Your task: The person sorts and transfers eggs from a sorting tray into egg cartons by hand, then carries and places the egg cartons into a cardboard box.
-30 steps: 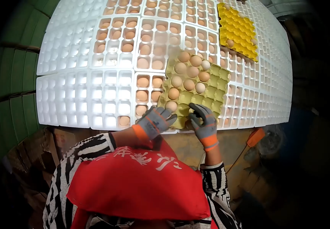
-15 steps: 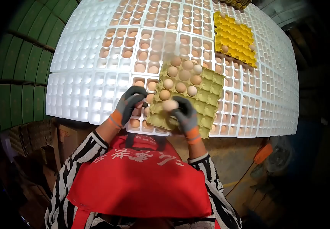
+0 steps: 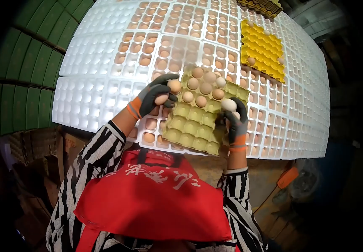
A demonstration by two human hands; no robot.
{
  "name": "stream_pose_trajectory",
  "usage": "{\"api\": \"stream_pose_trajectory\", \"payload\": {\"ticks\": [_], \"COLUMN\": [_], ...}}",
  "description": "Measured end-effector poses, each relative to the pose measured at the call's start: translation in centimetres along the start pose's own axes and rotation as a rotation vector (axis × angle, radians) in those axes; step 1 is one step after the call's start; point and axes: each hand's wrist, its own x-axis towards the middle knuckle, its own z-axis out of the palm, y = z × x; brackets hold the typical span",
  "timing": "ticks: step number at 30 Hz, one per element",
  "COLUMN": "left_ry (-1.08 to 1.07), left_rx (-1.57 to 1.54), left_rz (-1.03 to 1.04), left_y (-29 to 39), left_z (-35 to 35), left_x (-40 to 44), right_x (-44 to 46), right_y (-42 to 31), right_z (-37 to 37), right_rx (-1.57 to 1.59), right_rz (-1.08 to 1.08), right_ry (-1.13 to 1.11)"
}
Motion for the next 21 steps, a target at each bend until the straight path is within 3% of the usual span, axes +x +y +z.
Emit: {"api": "stream_pose_trajectory", "payload": {"ticks": [1, 2, 4, 5, 6, 7, 8, 9, 11, 12, 14, 16, 17, 18, 19, 21], "left_ry": [0.046, 0.09, -0.01, 0.08, 0.032, 0.053, 0.205, 0.35, 0.211, 0.137, 0.312, 0.439, 0.605, 0.725, 0.772, 0.801], "left_rx": [0.116, 0.233, 1.103, 1.468, 1.756, 1.998, 1.931, 1.842, 1.84, 1.731, 1.445, 1.235, 1.24, 1.259, 1.347, 1.482], "left_rz": [-0.018, -0.037, 0.342, 0.198, 0.233, 0.562, 0.361, 0.17, 0.329, 0.449, 0.417, 0.359, 0.434, 0.338, 0.35, 0.293], "left_y": [0.5, 0.8, -1.4, -0.7, -1.6, -4.8, -6.0, -6.5, -4.2, -2.1, 0.9, 3.9, 4.5, 6.1, 7.1, 9.0], "left_z": [0.0, 0.2, -0.8, 2.2, 3.2, 1.9, 2.8, 3.7, 3.7, 2.1, -0.6, -5.0, -7.8, -9.8, -12.6, -15.4], "left_x": [0.3, 0.7, 3.0, 2.8, 3.3, 4.2, 5.2, 6.0, 4.1, 2.8, 0.4, -2.4, -3.5, -4.5, -5.3, -5.6], "right_x": [-2.2, -2.1, -0.6, 2.1, 0.8, 0.0, -0.3, 0.0, 0.3, 0.4, 0.8, 1.3, 1.6, 1.8, 3.1, 4.9], "right_y": [-3.7, -3.4, -1.6, 1.3, -0.3, -2.0, -2.8, -2.6, -2.0, -1.7, -1.2, -1.4, -1.6, -2.0, -0.9, -0.9], "right_z": [2.0, 2.1, 1.8, 0.8, 3.7, 6.3, 8.3, 9.1, 8.9, 7.8, 7.2, 10.7, 13.2, 16.8, 19.6, 26.6], "right_rx": [0.234, 0.103, -0.16, -0.79, -0.971, -1.209, -1.442, -1.414, -1.374, -1.14, -0.667, -0.644, -0.63, -0.584, -0.678, -0.68], "right_rz": [0.052, 0.022, -0.043, -0.674, -0.679, -0.538, -0.39, -0.366, -0.3, -0.331, -0.264, -0.358, -0.407, -0.369, -0.514, -0.473], "right_ry": [-0.032, -0.044, -0.076, -0.2, -0.13, -0.11, -0.084, -0.063, -0.009, 0.023, 0.028, -0.071, -0.115, -0.209, -0.244, -0.228]}}
